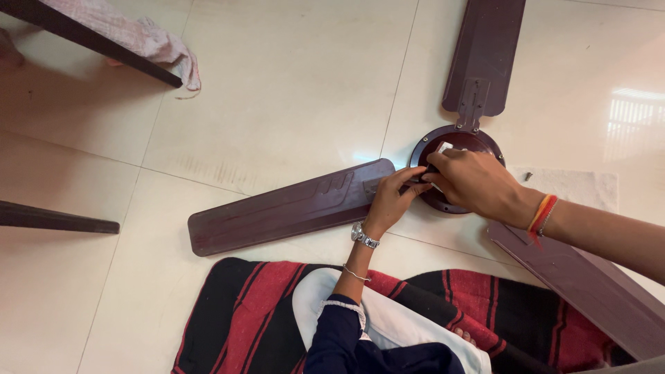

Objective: The person sits on the floor and uses a screwdriver to remove screws from the central hub of a ceiling fan. They detach one fan blade and place it aside, then continue to loosen and remove additional screws from the hub.

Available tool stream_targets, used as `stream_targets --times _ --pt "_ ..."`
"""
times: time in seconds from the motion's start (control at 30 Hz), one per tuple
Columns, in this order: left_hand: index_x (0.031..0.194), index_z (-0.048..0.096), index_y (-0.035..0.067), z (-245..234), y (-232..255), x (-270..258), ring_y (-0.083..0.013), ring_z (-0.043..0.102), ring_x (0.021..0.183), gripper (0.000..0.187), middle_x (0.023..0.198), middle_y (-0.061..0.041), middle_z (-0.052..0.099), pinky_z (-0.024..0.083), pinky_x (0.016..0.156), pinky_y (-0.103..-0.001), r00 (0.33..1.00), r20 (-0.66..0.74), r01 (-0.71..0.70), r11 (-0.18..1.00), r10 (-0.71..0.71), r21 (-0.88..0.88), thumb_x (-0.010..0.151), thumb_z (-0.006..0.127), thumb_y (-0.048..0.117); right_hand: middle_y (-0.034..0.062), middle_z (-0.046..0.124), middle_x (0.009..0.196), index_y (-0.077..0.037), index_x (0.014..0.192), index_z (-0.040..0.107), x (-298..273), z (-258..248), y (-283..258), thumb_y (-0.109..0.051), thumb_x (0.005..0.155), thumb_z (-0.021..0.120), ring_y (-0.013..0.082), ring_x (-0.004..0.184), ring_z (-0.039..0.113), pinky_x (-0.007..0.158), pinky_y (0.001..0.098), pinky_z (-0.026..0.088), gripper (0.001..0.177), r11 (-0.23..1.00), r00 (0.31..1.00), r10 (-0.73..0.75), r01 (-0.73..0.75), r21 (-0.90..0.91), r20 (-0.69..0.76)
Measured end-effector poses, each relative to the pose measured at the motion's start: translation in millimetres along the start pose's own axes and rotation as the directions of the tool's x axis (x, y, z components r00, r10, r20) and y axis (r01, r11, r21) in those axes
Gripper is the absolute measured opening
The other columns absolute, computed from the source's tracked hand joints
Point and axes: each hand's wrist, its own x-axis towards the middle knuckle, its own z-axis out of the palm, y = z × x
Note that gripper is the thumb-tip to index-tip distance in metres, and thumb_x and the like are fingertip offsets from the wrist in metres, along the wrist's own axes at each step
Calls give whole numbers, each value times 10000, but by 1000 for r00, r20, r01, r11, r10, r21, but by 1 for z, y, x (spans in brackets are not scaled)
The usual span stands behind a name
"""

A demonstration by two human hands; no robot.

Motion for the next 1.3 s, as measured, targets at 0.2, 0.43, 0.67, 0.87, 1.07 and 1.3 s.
stream_targets --times 0.2,0.43,0.67,0.87,1.07,1.3 --pt "1245 691 12 -3 -3 1 -188 750 955 382 1092 -122 765 606 831 -305 999 -31 -25 999 26 30 880 784 72 182 669 1147 -51 1164 693 -1 4 0 -131 785 668 364 880 733 653 412 597 388 929 904 -349 369 37 -246" --pt "1240 704 13 -6 -1 -1 -183 745 991 357 1149 -118 753 607 839 -302 998 -6 -66 997 67 51 893 761 72 116 719 936 -43 1122 687 -2 8 2 -349 1021 685 296 808 740 681 398 584 322 992 999 -40 38 -119 -12" --pt "1193 702 13 -5 6 1 -154 709 850 355 1008 -96 755 589 752 -304 998 42 -38 999 38 -1 866 801 112 99 671 1126 -100 1120 716 1 3 -1 -78 709 675 291 954 699 780 467 558 414 923 909 -384 384 -31 -165" --pt "1128 709 -6 -2 -1 2 -148 705 830 294 972 -112 753 579 750 -315 999 41 -20 998 17 62 862 796 85 142 619 1103 -7 1184 637 -1 4 -11 -236 860 719 315 956 682 796 453 580 405 985 985 -171 170 -40 -18" --pt "1173 687 -3 -4 -2 3 -134 718 904 314 1037 -109 749 582 788 -300 998 22 -61 998 62 -8 881 773 75 82 655 1102 -76 1056 683 8 9 2 -82 738 717 287 1057 677 823 441 574 320 948 946 -317 314 -60 -62" --pt "1203 696 8 -6 -13 2 -152 715 894 364 1058 -110 754 589 790 -298 999 20 -31 1000 31 -2 863 803 82 149 674 1036 -25 1185 635 5 9 -6 -280 813 737 332 824 717 625 440 574 462 977 974 -212 210 -33 -80"
